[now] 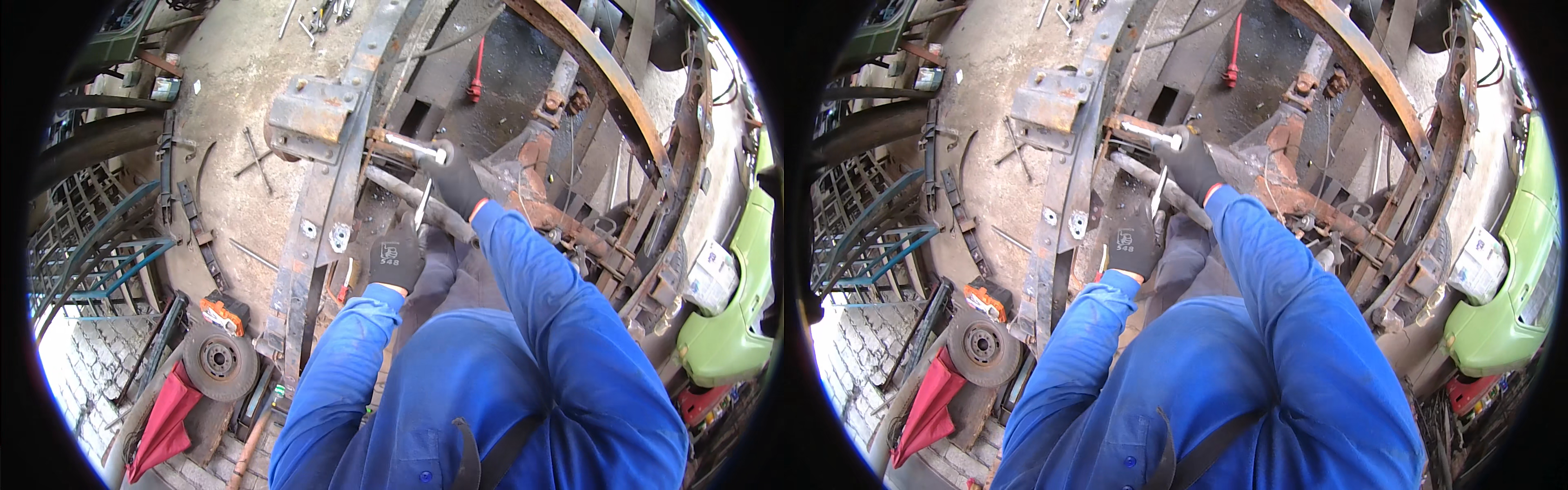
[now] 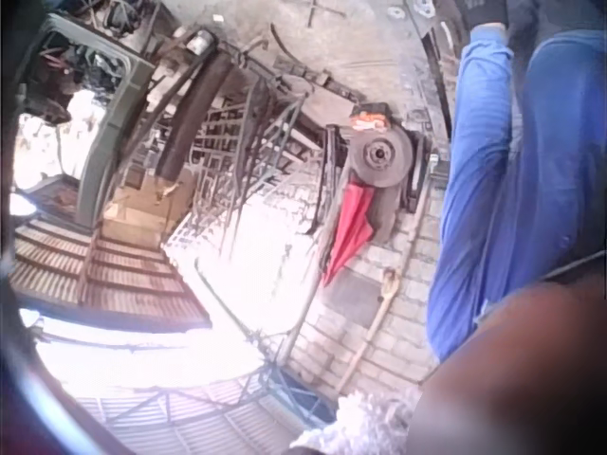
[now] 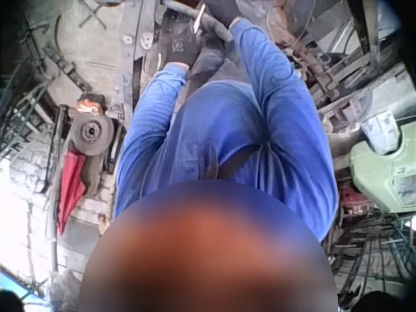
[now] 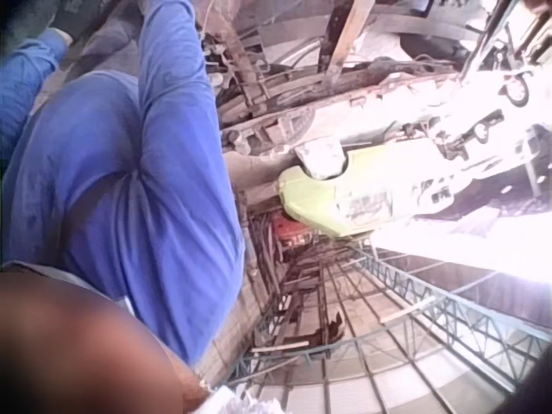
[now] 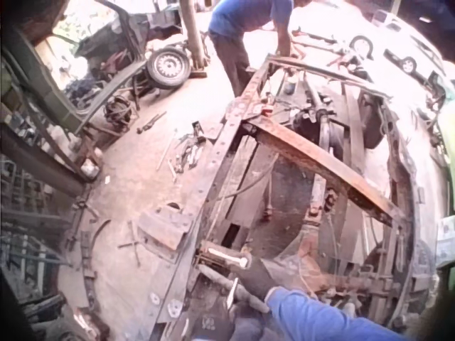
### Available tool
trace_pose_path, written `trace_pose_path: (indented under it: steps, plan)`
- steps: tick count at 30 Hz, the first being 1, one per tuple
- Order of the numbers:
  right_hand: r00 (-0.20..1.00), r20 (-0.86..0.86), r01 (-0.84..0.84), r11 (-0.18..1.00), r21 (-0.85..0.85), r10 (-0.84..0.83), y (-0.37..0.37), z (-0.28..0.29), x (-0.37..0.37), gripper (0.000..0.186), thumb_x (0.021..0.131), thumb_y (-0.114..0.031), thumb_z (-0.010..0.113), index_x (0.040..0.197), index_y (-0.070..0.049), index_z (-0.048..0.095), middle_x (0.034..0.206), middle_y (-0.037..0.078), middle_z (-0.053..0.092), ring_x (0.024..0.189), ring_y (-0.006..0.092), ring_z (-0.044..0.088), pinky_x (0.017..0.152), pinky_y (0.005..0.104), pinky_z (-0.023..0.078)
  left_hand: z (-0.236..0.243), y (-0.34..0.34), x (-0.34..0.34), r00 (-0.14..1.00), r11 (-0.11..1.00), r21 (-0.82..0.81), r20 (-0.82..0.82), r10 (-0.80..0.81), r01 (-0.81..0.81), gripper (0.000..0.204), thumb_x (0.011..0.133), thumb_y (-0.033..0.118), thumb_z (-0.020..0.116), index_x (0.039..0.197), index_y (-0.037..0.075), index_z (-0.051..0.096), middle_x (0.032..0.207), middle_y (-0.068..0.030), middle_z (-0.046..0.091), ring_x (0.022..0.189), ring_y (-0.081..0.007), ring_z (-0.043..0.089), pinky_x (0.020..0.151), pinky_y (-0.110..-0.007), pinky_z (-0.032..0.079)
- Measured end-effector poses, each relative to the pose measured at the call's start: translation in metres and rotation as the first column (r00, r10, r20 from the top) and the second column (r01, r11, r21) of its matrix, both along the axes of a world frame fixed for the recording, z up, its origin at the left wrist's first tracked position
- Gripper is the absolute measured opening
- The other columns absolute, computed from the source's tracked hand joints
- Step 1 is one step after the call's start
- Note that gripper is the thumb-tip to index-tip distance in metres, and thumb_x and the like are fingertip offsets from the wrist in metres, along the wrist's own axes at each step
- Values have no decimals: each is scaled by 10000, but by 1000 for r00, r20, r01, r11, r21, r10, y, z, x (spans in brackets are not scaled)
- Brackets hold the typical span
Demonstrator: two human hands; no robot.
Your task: The person uses a socket wrench to loosen and remove bolts from a vehicle chassis. They then lift and remove a curved metal frame component from the chassis.
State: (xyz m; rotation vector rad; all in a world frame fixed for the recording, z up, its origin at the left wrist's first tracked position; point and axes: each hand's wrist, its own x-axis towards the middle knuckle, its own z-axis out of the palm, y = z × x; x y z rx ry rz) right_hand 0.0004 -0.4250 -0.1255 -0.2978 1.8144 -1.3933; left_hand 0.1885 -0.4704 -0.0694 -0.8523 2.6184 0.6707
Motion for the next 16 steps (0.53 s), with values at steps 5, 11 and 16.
trace_pose_path:
  steps: [5, 11, 16]
  plan:
    - [979, -73, -183, 981, 70, 188, 9, -3, -3, 552, 960, -382, 751, 1377, -57, 594, 1213, 206, 726, 1169, 301, 701, 1039, 411, 521, -82, -5, -16, 939, 963, 146, 295, 176, -226, 431, 1070, 406, 505, 1248, 63, 697, 1105, -272, 749, 999, -462, 734, 875, -561, 573]
    - [960, 54, -273, 960, -56, 276, 14, -8, -18, 462, 1070, -299, 647, 1444, -47, 545, 1186, 153, 720, 1045, 215, 707, 899, 362, 566, -49, -16, -9, 941, 930, 240, 263, 213, -278, 489, 1011, 450, 609, 1214, 21, 722, 1206, -302, 719, 1144, -495, 680, 962, -566, 545]
    - [947, 230, -195, 969, -150, 226, 10, -9, -18, 389, 1123, -397, 561, 1209, -50, 715, 862, 9, 670, 699, 108, 594, 613, 294, 488, 66, -28, -20, 983, 880, 439, 50, 176, -180, 421, 1019, 328, 628, 1326, 41, 652, 1184, -290, 706, 1102, -491, 671, 981, -550, 527]
